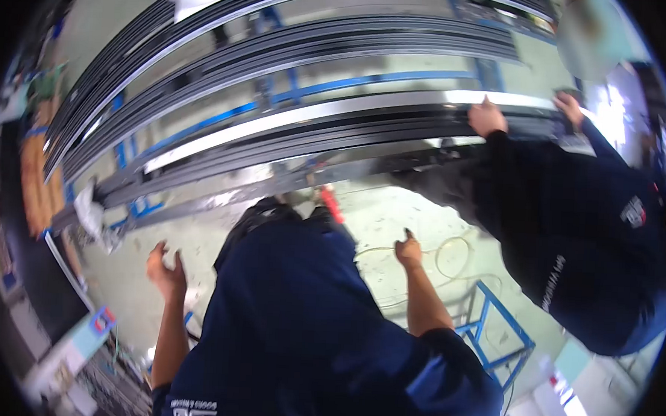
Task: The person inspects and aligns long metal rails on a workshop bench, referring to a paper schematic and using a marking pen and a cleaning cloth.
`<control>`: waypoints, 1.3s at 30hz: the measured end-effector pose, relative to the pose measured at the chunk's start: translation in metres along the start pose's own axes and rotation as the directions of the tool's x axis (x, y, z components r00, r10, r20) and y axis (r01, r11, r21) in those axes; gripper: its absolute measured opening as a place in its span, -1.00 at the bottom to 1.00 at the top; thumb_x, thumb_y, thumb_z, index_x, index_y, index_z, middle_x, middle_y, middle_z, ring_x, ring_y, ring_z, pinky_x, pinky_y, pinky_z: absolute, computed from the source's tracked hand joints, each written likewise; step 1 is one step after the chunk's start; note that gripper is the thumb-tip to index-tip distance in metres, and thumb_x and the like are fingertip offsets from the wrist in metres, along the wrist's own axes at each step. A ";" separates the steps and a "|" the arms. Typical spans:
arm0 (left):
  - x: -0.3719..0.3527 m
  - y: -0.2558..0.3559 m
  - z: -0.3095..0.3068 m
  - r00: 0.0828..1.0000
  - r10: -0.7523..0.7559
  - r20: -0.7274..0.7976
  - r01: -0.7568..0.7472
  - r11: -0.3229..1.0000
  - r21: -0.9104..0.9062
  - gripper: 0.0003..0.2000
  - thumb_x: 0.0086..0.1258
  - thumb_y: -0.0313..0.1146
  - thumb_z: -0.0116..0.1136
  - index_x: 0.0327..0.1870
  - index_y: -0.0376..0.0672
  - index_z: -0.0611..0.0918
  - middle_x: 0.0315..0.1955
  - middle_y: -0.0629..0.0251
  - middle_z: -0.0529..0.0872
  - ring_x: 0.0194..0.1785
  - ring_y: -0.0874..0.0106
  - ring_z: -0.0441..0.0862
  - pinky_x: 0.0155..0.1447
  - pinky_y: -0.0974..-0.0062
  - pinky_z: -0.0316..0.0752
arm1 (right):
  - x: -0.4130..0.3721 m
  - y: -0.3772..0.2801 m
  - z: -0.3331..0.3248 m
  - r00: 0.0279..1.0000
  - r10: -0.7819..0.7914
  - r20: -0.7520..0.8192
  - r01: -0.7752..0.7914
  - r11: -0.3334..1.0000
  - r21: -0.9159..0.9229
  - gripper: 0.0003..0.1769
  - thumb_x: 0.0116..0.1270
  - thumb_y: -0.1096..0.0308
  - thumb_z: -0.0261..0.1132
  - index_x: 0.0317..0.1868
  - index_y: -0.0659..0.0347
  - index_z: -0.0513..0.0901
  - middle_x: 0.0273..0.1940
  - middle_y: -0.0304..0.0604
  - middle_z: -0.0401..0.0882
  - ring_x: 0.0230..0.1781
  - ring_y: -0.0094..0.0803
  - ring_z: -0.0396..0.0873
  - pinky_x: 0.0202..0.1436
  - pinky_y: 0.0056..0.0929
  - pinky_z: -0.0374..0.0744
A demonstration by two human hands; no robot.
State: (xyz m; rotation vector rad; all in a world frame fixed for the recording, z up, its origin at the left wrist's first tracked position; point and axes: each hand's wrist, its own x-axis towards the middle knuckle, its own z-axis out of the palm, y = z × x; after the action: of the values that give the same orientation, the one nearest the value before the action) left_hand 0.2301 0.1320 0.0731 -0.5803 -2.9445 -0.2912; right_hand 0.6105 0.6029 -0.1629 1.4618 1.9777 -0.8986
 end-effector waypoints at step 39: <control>0.010 -0.006 0.013 0.994 0.111 -0.019 -0.110 0.993 0.044 -0.47 0.08 -0.48 0.53 0.13 -0.17 0.62 0.00 0.12 0.73 0.08 0.10 0.66 0.17 0.14 0.52 | 0.048 0.104 0.072 0.936 -0.352 -0.026 0.340 0.918 -0.202 -0.36 0.32 0.20 0.23 0.36 0.34 0.51 0.30 0.29 0.55 0.06 0.13 0.67 0.15 -0.02 0.62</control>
State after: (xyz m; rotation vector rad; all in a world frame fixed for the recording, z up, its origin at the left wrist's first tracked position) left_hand 0.2176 0.1323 0.0612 -0.7271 -2.8774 -0.2211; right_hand 0.6981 0.5984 -0.2665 1.0593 2.3451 -0.7788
